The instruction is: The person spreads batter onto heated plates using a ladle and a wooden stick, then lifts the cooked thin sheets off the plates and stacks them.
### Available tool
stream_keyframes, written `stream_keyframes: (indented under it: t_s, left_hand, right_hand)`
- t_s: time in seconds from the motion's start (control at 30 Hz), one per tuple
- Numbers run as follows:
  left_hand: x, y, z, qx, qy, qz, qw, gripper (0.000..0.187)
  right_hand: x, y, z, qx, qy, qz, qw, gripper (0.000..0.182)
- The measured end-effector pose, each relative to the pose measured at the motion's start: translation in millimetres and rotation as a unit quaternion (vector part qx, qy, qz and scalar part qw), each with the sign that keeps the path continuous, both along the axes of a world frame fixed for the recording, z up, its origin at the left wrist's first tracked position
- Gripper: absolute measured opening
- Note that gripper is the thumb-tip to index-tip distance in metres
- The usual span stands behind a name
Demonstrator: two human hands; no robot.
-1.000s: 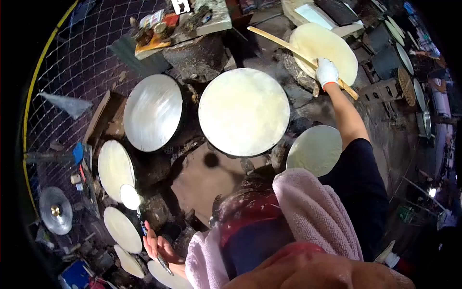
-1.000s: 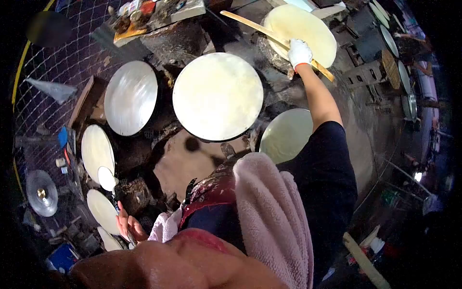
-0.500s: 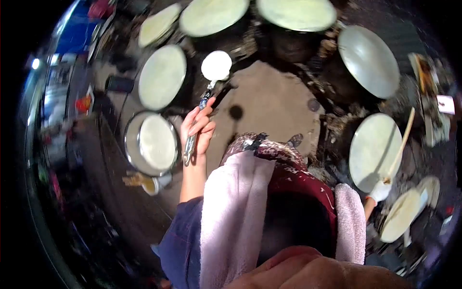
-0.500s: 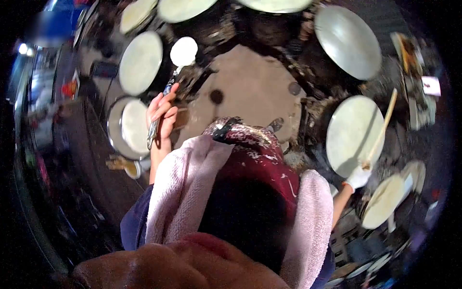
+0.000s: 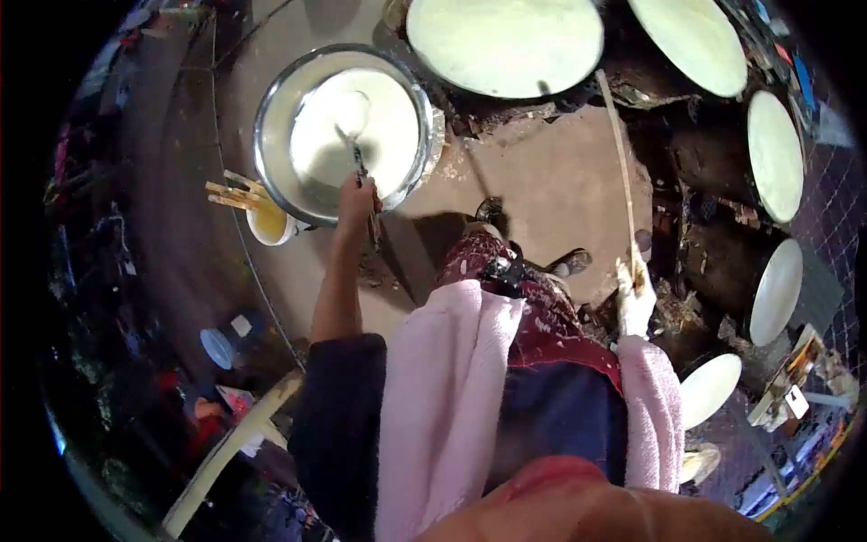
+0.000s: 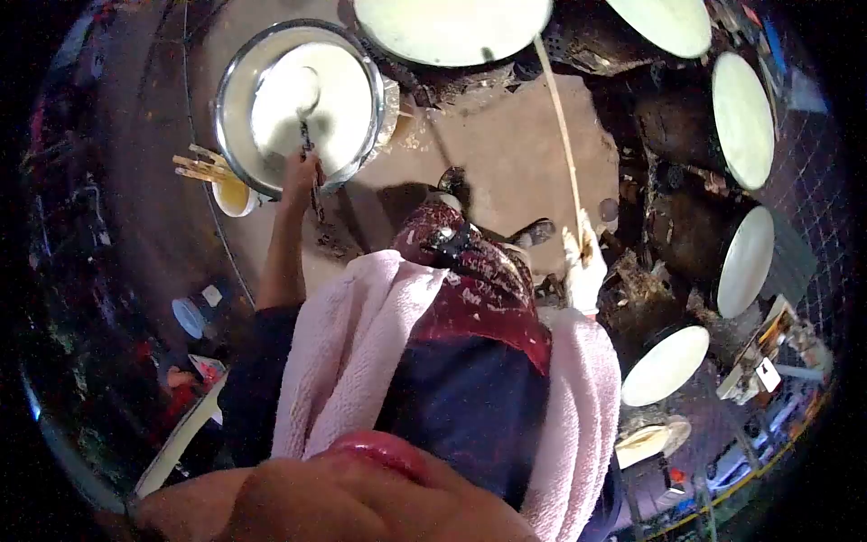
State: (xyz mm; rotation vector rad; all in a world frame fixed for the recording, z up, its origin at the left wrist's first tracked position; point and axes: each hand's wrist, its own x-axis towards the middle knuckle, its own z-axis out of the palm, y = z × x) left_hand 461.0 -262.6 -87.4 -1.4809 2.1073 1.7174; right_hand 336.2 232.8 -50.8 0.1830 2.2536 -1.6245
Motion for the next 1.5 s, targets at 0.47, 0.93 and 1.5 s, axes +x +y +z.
stream_keyframes:
  t_s: [0.47, 0.93, 1.5]
  left_hand:
    - [-39.9, -131.3, -193.1, -0.316, -0.141, -0.394, 0.851, 0.028]
    - [89.9, 43.4, -212.8, 0.593, 0.277, 0.167, 0.737, 0.032]
    - [68.2, 44.6, 162.5, 0.487, 0.527, 0.154, 0.679, 0.03]
  right_hand:
    - [26.2, -88.1, 11.2, 0.148, -0.092, 0.152, 0.973, 0.045]
    - [77.7, -116.9, -113.9, 0.266, -0.128, 0.398, 0.869, 0.039]
    - [108.5, -67.2, -18.6, 0.066, 0.091, 0.476, 0.872, 0.051]
